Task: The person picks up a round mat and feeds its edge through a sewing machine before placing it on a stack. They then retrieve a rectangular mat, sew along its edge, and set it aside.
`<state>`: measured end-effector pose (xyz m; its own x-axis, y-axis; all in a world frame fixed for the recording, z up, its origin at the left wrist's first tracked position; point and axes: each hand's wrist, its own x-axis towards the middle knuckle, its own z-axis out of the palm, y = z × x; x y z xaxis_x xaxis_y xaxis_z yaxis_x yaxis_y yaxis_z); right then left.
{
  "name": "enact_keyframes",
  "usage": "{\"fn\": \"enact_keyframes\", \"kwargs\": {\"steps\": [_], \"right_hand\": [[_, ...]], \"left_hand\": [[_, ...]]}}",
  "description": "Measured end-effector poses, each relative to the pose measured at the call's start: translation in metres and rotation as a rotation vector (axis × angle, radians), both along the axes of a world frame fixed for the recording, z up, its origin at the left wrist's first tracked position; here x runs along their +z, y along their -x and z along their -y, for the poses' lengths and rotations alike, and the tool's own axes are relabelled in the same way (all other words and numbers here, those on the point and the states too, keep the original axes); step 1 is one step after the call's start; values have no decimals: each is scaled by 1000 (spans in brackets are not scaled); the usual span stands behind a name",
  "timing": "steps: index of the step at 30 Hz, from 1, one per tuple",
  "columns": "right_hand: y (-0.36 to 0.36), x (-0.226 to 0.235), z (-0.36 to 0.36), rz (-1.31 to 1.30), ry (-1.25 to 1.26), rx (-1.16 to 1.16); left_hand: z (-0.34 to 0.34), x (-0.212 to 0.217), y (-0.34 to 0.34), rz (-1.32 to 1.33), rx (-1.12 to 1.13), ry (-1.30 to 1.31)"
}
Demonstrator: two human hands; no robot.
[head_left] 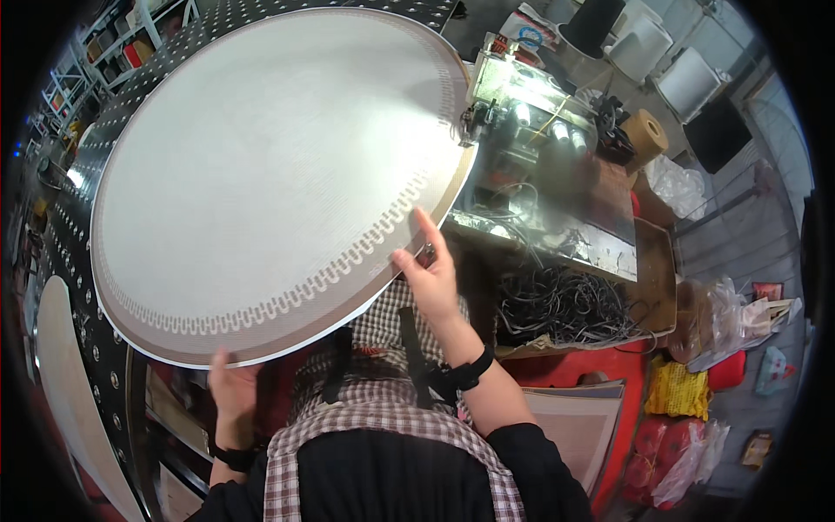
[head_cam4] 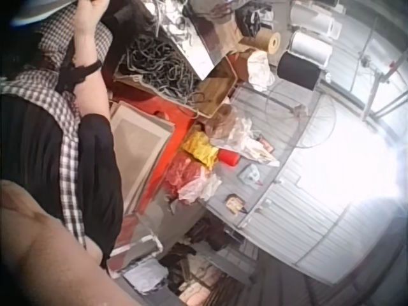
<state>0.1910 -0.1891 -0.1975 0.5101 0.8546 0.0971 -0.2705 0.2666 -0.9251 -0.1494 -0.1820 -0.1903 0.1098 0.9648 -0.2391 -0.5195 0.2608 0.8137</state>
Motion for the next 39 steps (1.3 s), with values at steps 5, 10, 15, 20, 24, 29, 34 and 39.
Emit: {"fn": "enact_keyframes", "kwargs": {"steps": [5, 10, 15, 20, 24, 29, 34, 39], "right_hand": [[-30, 2, -11, -47, 35, 6], [-21, 7, -10, 74, 44, -58], [13, -4, 6, 227, 89, 62], [-9, -7, -5, 21, -29, -20], [-18, 1, -10, 0, 22, -33], [5, -2, 2, 174, 184, 43], [-16, -5, -8, 61, -43, -61], [-27, 4, -10, 22, 21, -89]], "left_hand": [[-36, 15, 53, -164, 286, -49], [-24, 5, 39, -197, 187, -111], [-5, -2, 9, -201, 88, -4], [-16, 12, 14, 64, 153, -32], [-29, 20, 21, -242, 273, -33], [-9, 3, 3, -227, 145, -68], [-13, 10, 15, -64, 158, 28], [-25, 13, 28, -208, 198, -79]]}}
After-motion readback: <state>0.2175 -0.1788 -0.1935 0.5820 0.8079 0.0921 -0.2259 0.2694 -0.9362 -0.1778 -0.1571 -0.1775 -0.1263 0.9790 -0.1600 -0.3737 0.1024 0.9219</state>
